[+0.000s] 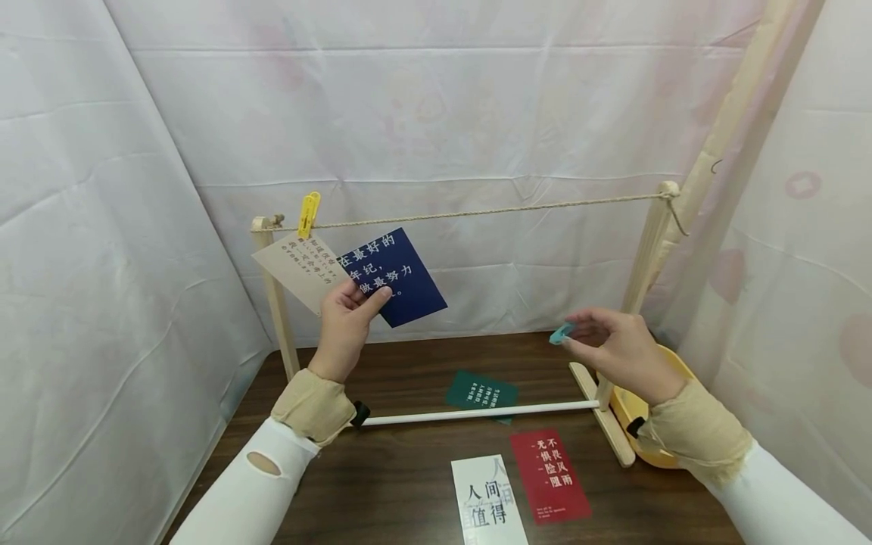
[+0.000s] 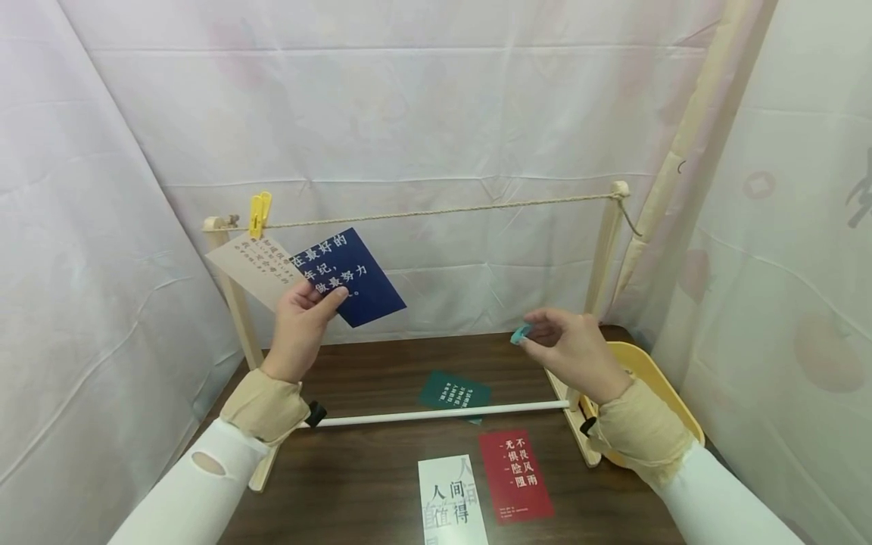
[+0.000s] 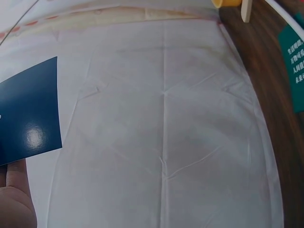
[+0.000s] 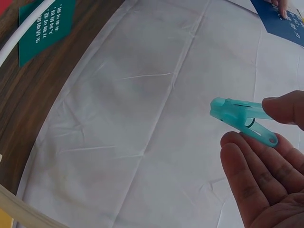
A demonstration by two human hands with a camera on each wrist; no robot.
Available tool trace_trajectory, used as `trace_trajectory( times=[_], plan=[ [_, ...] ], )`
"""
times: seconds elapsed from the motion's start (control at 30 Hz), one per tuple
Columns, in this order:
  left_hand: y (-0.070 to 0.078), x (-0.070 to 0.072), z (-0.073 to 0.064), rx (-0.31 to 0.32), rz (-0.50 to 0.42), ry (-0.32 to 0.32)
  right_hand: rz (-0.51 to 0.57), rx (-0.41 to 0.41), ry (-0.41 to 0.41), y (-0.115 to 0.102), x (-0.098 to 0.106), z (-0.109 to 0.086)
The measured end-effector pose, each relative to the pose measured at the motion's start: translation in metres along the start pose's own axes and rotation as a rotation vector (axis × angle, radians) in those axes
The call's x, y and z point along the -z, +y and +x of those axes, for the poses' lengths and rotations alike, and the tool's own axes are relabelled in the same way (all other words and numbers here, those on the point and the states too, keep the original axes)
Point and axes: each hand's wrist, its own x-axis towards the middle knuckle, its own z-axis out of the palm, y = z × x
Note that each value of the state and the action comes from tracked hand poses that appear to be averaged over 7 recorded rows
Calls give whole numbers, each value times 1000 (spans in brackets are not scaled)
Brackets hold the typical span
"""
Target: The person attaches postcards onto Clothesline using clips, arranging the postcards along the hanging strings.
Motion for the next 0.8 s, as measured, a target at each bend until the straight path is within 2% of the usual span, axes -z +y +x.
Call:
trace_trajectory(
  times=[0.33,0.53,0.8],
  plan=[
    [5,0,5,-10,-7,8,-54,33,10,-9,0,9],
    [7,0,6,-10,0,0,-75,83,20,-14,0,17],
    [7,0,8,-17,11,-13,-50,118,28,-19,1,25]
  ],
)
